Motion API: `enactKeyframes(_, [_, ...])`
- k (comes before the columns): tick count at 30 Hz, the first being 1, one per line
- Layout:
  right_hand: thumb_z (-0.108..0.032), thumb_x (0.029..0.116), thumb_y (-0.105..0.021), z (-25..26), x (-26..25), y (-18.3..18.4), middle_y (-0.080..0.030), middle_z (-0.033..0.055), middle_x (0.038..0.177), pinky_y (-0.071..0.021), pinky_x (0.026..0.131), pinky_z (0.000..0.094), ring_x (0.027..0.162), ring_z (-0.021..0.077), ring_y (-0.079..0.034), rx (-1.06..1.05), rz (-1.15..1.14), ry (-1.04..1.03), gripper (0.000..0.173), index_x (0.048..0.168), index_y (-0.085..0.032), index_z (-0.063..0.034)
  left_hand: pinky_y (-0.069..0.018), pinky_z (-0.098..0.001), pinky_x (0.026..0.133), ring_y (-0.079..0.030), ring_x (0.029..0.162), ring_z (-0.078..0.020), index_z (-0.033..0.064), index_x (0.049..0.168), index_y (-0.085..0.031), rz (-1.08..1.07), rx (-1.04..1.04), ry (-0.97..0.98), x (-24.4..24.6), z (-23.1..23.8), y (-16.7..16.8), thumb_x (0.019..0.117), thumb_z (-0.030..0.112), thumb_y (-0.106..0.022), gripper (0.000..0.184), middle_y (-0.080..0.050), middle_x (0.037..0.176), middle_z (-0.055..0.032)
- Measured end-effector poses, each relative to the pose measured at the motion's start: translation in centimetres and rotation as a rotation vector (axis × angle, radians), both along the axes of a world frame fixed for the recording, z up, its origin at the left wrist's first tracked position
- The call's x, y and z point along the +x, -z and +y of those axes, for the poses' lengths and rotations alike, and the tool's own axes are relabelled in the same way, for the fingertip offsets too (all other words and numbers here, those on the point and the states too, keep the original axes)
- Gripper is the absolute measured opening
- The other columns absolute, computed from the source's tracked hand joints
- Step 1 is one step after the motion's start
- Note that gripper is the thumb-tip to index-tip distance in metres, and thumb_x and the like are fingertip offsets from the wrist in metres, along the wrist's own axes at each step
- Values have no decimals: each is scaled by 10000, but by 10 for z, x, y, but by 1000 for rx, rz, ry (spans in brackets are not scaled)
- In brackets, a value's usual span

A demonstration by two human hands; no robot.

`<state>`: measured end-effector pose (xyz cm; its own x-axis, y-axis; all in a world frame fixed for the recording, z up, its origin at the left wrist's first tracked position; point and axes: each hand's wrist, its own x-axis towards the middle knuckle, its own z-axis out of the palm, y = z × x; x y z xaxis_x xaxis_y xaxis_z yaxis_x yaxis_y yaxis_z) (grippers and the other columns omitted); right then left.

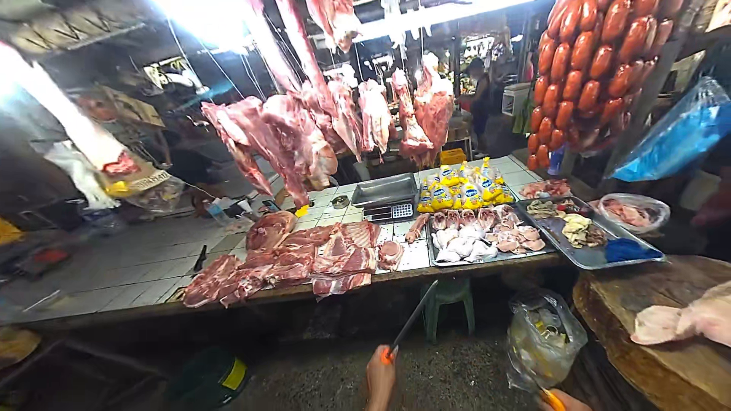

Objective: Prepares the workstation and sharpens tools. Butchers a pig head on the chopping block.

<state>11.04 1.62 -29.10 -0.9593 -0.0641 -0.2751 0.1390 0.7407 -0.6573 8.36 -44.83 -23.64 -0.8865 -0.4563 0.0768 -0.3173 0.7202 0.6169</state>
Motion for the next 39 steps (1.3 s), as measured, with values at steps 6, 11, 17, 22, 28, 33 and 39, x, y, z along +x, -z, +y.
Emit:
enactKeyframes(6, [-472,919,-724,-90,3,-24,-726,87,849,-584,766,459,784,200,-698,-238,61,-427,398,1025,-750,-89,-484,-468,1086,-645,1197,-313,-14,1164,-706,42,25,138,-72,28,17,1020,241,-624,305,-701,1206,-191])
enactKeyframes(11, [-512,986,-643,-147,-21,-173,-683,52,825,-586,697,377,712,153,-664,-513,120,-313,449,1099,-693,-80,-515,-477,1049,-660,1152,-305,-7,1180,-694,127,120,246,-102,68,11,1019,236,-617,301,-700,1177,-186])
enactKeyframes(17, [-480,1014,-599,-149,-8,-127,-662,36,805,-569,691,380,714,147,-651,-486,216,-113,398,1113,-662,-100,-506,-458,1065,-659,1164,-279,1,1156,-697,221,129,299,-117,89,26,1029,249,-616,290,-700,1205,-157])
enactKeyframes(22, [-449,1010,-611,-129,-3,-145,-668,24,818,-550,680,339,723,116,-639,-382,284,-96,358,1107,-685,-113,-457,-451,1132,-651,1201,-268,-4,1159,-707,291,122,305,-129,98,21,1021,231,-625,285,-706,1207,-157])
enactKeyframes(28, [-521,1016,-559,-113,-3,-85,-696,65,872,-569,763,432,804,186,-684,-224,165,-71,434,1133,-676,-119,-418,-446,1180,-624,1261,-263,-4,1156,-711,363,114,306,-142,104,15,1025,225,-623,278,-694,1259,-150])
enactKeyframes(33, [-405,1020,-629,-112,-1,-111,-690,32,866,-587,713,313,765,101,-664,-375,469,-59,325,1073,-687,-90,-420,-440,1177,-613,1281,-264,-2,1191,-702,378,129,308,-148,107,14,1025,224,-618,292,-683,1291,-152])
enactKeyframes(39, [-470,995,-619,-93,7,-106,-726,140,966,-584,828,499,890,270,-716,-226,131,-19,449,1176,-689,-65,-468,-519,1118,-627,1255,-357,-26,1222,-696,433,99,339,-148,110,13,1026,253,-620,350,-684,1285,-203])
